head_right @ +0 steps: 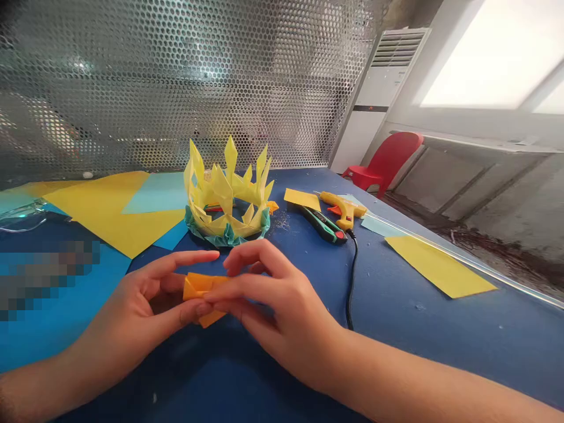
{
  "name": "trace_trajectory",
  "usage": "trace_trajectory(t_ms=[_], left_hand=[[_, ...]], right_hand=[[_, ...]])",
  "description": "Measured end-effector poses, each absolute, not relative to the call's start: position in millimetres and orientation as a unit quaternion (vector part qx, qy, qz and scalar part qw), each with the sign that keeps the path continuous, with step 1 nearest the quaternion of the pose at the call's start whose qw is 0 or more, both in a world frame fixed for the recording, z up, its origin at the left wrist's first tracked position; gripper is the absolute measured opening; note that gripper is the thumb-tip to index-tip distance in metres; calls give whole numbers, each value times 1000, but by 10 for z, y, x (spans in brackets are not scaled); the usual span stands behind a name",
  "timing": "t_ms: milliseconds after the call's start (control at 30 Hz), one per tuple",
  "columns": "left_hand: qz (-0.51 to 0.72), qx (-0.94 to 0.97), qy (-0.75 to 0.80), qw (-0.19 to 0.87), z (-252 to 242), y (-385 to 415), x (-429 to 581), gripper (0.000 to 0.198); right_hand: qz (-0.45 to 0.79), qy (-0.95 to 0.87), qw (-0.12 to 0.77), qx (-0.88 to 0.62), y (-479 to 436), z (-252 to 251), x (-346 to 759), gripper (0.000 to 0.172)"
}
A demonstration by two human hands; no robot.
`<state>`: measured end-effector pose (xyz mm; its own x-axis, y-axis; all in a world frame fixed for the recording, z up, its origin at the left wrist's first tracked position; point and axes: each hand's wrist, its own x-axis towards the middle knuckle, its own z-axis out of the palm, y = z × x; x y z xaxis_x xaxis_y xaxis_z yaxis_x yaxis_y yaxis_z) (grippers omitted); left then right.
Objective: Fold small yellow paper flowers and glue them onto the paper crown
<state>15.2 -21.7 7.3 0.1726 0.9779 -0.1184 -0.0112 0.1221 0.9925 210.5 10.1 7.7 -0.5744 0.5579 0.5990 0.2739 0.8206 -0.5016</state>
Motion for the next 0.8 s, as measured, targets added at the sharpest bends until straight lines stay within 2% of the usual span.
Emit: trace_trajectory(t_ms=[33,133,167,267,333,467,800], left_hand=[[428,510,478,572,65,-212,154,43],[433,517,478,563,40,-208,156,46],[432,519,481,559,33,-211,154,46],[427,530,490,545,22,-219,148,49],[428,524,490,550,17,-216,150,47],[439,505,463,581,9,-191,159,12],[422,496,442,617,-16,-175,116,25]], right_hand=[[213,-850,405,-263,111,68,2092,10],[302,-800,407,-323,136,47,2056,23],[323,-795,394,-330,141,43,2047,23],[340,-801,365,-331,145,47,2036,6],[330,-805,368,-329,138,63,2037,6],[326,-804,373,-329,125,104,2039,5],[343,-812,339,-329,101,119,2047,10]])
